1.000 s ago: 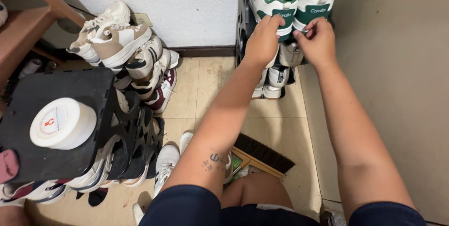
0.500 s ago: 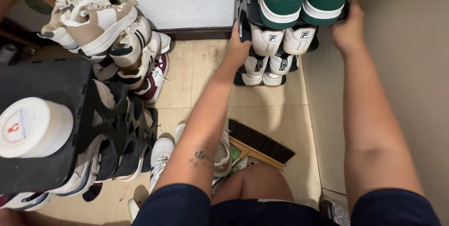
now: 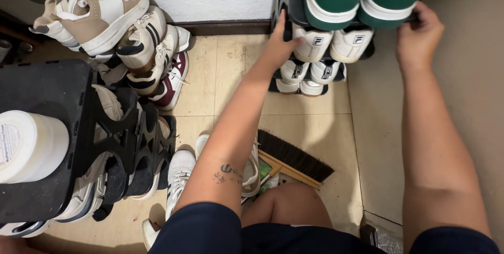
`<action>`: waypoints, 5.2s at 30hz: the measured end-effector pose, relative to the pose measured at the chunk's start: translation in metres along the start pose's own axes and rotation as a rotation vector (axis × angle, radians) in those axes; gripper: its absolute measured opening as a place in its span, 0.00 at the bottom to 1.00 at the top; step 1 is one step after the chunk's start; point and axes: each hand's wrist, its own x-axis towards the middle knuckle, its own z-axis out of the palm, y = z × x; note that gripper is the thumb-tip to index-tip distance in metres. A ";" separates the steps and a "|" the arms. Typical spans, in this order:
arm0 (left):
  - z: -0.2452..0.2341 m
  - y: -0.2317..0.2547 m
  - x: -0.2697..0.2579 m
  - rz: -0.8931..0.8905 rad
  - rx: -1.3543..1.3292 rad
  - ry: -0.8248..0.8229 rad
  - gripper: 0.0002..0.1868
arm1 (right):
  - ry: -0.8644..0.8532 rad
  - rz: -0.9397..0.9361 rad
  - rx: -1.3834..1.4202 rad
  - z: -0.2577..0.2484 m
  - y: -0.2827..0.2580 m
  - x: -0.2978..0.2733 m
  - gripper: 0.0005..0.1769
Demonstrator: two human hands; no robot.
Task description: The person removes shoes from a multi-tier shoe rack, sweeps the floor with a broom, and wipes the rack with a cloth. They then place the shoes back onto the rack in an organized manner.
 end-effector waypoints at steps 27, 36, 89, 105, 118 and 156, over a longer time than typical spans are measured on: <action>-0.149 -0.050 -0.376 -0.214 0.323 0.084 0.14 | -0.875 0.284 -0.064 0.125 -0.119 -0.306 0.23; -0.134 0.002 -0.461 -0.827 1.089 -0.110 0.26 | -1.096 -0.211 -0.432 0.164 -0.187 -0.363 0.40; -0.459 -0.021 -0.580 -1.007 1.072 0.775 0.11 | -1.641 -0.332 0.303 0.397 -0.411 -0.488 0.37; -0.412 0.022 -0.486 -0.221 -0.613 0.654 0.36 | -0.765 1.083 0.366 0.360 -0.337 -0.303 0.26; -0.324 0.067 -0.476 -0.316 -0.547 0.585 0.30 | -0.975 1.103 0.572 0.315 -0.278 -0.300 0.18; -0.231 0.040 -0.332 -0.408 -0.592 0.301 0.29 | -0.572 0.959 0.484 0.216 -0.187 -0.237 0.14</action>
